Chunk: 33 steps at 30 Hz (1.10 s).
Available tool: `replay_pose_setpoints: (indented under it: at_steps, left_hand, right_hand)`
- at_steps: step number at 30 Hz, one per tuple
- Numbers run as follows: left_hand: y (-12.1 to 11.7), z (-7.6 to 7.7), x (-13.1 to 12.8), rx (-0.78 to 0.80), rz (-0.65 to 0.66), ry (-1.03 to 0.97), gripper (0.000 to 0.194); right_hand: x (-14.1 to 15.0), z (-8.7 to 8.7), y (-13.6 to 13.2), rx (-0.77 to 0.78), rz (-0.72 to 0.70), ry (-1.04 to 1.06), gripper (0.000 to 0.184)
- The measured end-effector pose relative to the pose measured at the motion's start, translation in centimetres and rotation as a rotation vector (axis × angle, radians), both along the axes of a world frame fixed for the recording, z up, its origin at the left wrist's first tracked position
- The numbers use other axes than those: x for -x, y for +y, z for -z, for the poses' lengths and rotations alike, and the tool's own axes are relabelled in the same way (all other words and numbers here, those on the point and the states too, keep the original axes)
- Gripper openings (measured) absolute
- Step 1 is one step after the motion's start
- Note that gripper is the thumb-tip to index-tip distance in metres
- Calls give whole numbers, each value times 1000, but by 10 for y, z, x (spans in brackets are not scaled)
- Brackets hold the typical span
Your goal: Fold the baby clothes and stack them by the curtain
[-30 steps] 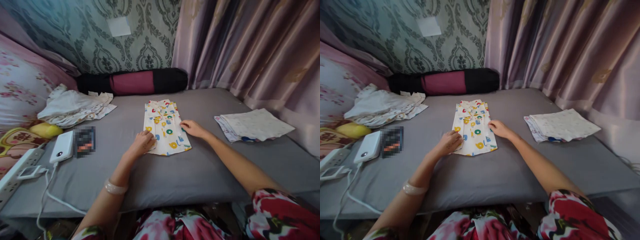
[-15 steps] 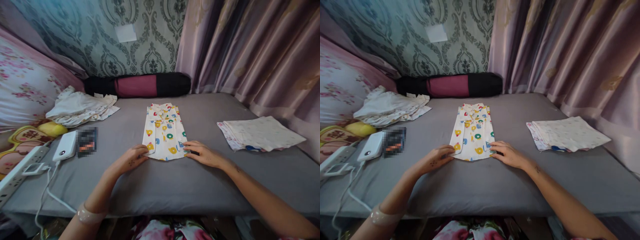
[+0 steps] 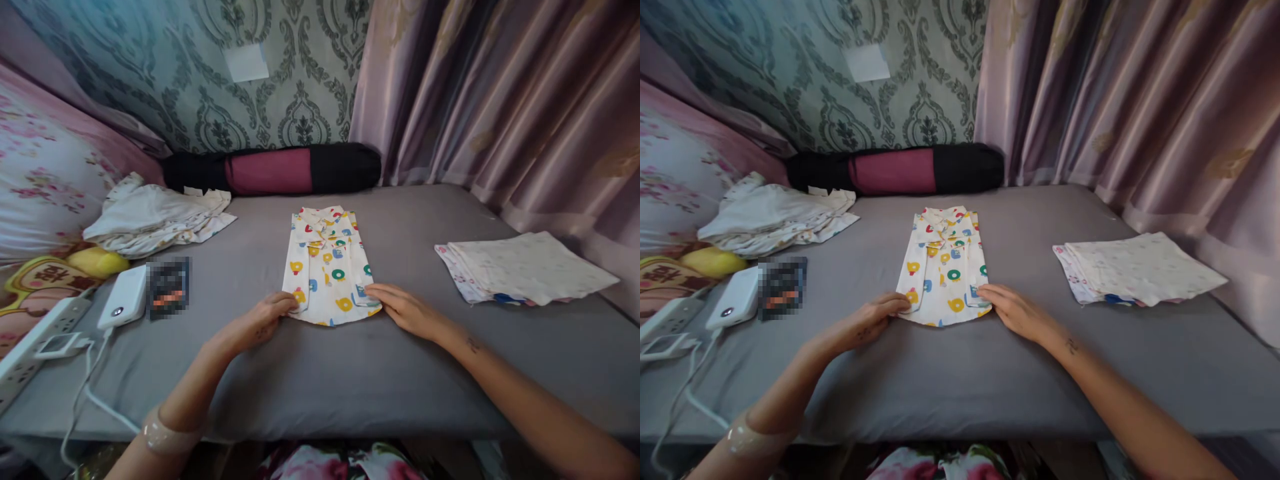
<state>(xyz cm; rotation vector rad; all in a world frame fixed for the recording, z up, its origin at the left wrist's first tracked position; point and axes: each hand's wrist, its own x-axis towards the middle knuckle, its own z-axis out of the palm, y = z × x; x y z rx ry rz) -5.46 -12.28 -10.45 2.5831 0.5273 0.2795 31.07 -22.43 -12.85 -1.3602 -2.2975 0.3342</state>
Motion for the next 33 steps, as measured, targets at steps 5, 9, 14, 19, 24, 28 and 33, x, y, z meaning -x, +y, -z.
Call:
replay_pose_setpoints:
  at_steps: [5,9,14,19,24,28,33]
  left_hand:
    - [8,2,-3,-103,-48,-10,49]
    - [12,7,-2,-39,-47,-33,40]
    - [18,14,-3,-7,-100,-65,34]
    - [23,11,-9,-18,-183,-53,32]
    - [23,3,-16,72,-329,-39,37]
    - [27,5,-24,113,-582,6,45]
    - [32,5,-36,134,-756,15,41]
  right_hand:
    - [3,-1,7,37,1,18,54]
    - [0,3,9,88,4,23,56]
    - [0,4,11,61,9,6,54]
    - [5,-1,18,51,58,10,45]
    - [5,-2,29,70,101,55,30]
    - [6,-2,39,126,200,94,27]
    - [15,-5,47,145,462,-52,30]
